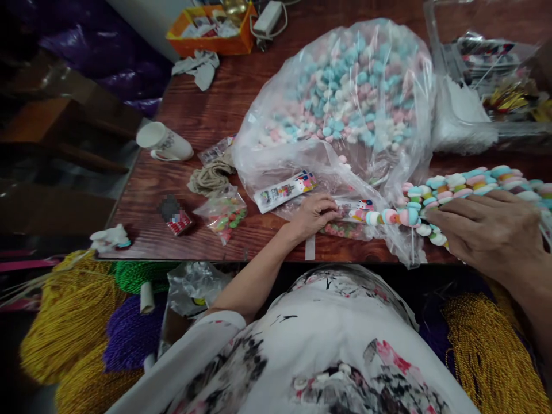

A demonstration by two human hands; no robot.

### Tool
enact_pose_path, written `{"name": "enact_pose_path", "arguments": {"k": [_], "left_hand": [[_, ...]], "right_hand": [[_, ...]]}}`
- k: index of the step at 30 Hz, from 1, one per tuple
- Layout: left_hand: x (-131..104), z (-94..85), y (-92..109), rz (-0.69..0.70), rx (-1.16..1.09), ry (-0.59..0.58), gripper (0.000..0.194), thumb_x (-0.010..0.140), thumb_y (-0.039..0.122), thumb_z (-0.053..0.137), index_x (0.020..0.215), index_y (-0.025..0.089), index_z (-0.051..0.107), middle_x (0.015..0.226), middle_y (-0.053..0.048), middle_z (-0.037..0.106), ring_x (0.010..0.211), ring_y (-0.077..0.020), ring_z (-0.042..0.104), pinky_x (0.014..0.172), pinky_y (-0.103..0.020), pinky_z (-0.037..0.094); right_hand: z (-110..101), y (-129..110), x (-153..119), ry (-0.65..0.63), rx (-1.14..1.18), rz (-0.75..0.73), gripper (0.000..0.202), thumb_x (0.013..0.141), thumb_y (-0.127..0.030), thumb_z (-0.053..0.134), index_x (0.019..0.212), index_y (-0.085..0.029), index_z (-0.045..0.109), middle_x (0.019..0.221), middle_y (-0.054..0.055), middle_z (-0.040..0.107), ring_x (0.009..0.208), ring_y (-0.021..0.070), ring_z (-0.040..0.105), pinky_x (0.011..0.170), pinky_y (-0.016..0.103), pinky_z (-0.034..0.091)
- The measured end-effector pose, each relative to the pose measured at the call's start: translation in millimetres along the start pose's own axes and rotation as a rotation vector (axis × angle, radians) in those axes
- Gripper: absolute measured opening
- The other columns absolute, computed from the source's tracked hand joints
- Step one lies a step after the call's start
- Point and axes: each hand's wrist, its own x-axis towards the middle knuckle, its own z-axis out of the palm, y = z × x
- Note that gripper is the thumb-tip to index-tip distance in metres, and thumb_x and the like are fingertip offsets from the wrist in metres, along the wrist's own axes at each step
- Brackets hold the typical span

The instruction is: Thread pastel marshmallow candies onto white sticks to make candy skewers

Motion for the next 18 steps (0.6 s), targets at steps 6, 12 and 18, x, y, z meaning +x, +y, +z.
{"name": "enact_pose_path", "arguments": {"k": [6,12,18], "left_hand": [[-2,3.5,-3,0.045,0.051,0.007,0.017,0.091,0.033,0.068,0.087,0.017,0.073,0.09,-0.006,0.07,0.087,-0.0158,0.065,0.082,-0.03,0.05],[-3,6.5,-6,0.096,0.131,-0.021,0.021,0.095,0.034,0.062,0.088,0.017,0.072,0.094,-0.007,0.07,0.088,-0.0163,0.063,0.082,-0.031,0.049],[0,3.5,-1,0.186,0.251,-0.042,0.026,0.098,0.029,0.054,0.083,0.015,0.069,0.09,-0.009,0.068,0.084,-0.0172,0.06,0.079,-0.031,0.048]], "right_hand": [[2,7,20,-0.055,-0.011,-0.151,0.018,0.093,-0.017,0.054,0.09,-0.023,0.07,0.079,0.004,0.072,0.07,0.0215,0.063,0.066,0.039,0.043],[-3,-1,39,-0.107,-0.103,-0.179,0.025,0.095,-0.016,0.049,0.08,-0.024,0.068,0.071,0.004,0.065,0.068,0.0214,0.057,0.061,0.037,0.039],[-19,-13,55,-0.142,-0.156,-0.268,0.021,0.095,-0.015,0.05,0.091,-0.022,0.069,0.075,0.005,0.068,0.071,0.0233,0.056,0.062,0.038,0.04]]}}
